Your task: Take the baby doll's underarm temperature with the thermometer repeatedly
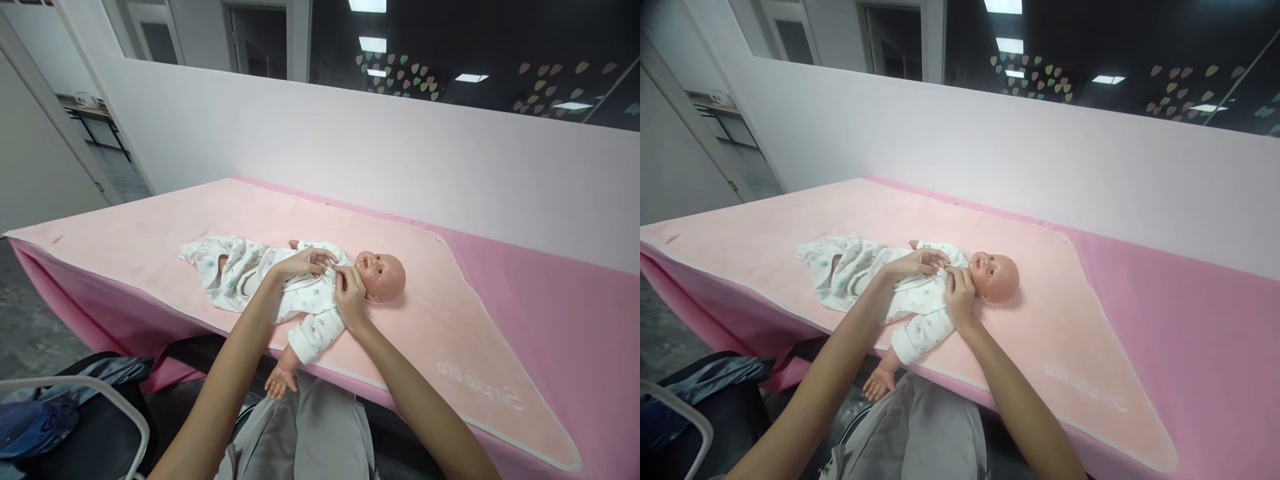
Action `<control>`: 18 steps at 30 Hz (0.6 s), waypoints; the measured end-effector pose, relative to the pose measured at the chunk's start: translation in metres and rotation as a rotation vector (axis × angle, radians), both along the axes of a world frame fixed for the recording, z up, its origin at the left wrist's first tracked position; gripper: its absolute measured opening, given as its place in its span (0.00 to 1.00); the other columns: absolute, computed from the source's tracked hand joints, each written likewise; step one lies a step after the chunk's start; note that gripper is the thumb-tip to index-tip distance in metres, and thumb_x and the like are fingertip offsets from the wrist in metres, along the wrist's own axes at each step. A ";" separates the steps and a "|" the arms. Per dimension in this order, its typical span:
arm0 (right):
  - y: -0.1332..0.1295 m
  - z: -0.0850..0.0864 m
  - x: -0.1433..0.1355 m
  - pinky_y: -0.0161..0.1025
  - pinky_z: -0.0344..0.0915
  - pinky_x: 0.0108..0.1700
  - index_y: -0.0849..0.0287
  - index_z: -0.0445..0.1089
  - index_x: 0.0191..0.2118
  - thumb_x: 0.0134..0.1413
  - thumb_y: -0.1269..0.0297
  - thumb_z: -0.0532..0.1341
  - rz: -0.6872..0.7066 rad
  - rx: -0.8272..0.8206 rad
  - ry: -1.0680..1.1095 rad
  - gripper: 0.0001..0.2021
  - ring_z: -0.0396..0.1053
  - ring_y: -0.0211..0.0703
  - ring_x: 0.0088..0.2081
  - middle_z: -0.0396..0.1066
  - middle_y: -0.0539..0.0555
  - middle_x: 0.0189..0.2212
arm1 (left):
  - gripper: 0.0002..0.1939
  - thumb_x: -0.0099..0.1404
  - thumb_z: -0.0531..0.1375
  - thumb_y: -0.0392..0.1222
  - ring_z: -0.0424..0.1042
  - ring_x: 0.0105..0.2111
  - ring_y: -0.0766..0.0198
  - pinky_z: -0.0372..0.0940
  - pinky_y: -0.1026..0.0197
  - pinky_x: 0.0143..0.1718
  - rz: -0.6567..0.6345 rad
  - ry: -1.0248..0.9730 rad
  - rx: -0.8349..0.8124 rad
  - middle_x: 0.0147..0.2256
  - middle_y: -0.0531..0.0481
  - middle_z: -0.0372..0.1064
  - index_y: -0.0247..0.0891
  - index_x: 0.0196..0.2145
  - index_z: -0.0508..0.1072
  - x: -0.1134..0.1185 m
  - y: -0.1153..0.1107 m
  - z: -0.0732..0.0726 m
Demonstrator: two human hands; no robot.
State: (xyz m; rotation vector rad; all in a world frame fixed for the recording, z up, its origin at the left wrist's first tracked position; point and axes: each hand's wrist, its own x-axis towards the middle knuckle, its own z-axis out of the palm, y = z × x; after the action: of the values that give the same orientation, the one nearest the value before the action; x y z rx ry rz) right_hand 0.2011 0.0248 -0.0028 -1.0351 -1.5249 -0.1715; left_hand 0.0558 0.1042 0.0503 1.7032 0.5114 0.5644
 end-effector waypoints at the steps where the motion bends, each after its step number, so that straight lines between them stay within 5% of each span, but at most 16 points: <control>1: 0.000 0.000 0.000 0.38 0.65 0.39 0.59 0.66 0.35 0.59 0.72 0.50 0.009 -0.008 0.005 0.09 0.66 0.40 0.34 0.68 0.54 0.30 | 0.19 0.52 0.62 0.35 0.64 0.29 0.71 0.59 0.70 0.26 -0.004 -0.005 -0.003 0.31 0.50 0.67 0.35 0.44 0.71 0.000 -0.001 0.001; 8: 0.000 -0.001 -0.001 0.36 0.64 0.35 0.58 0.65 0.31 0.56 0.70 0.54 0.050 -0.029 -0.043 0.04 0.65 0.39 0.32 0.65 0.53 0.29 | 0.17 0.50 0.63 0.34 0.65 0.30 0.70 0.58 0.70 0.26 -0.037 0.001 -0.021 0.31 0.51 0.66 0.35 0.40 0.72 0.000 -0.001 0.003; 18: 0.000 -0.002 0.000 0.37 0.64 0.35 0.58 0.65 0.34 0.56 0.70 0.54 0.027 -0.044 -0.068 0.04 0.64 0.40 0.32 0.65 0.53 0.30 | 0.25 0.54 0.62 0.44 0.67 0.33 0.66 0.58 0.69 0.25 0.008 0.050 0.054 0.38 0.46 0.69 0.38 0.50 0.68 -0.001 0.002 0.001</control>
State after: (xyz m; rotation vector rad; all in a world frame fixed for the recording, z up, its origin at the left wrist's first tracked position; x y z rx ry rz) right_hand 0.2008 0.0249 -0.0046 -1.0520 -1.6096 -0.1568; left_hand 0.0550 0.1065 0.0513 1.7712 0.5429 0.5466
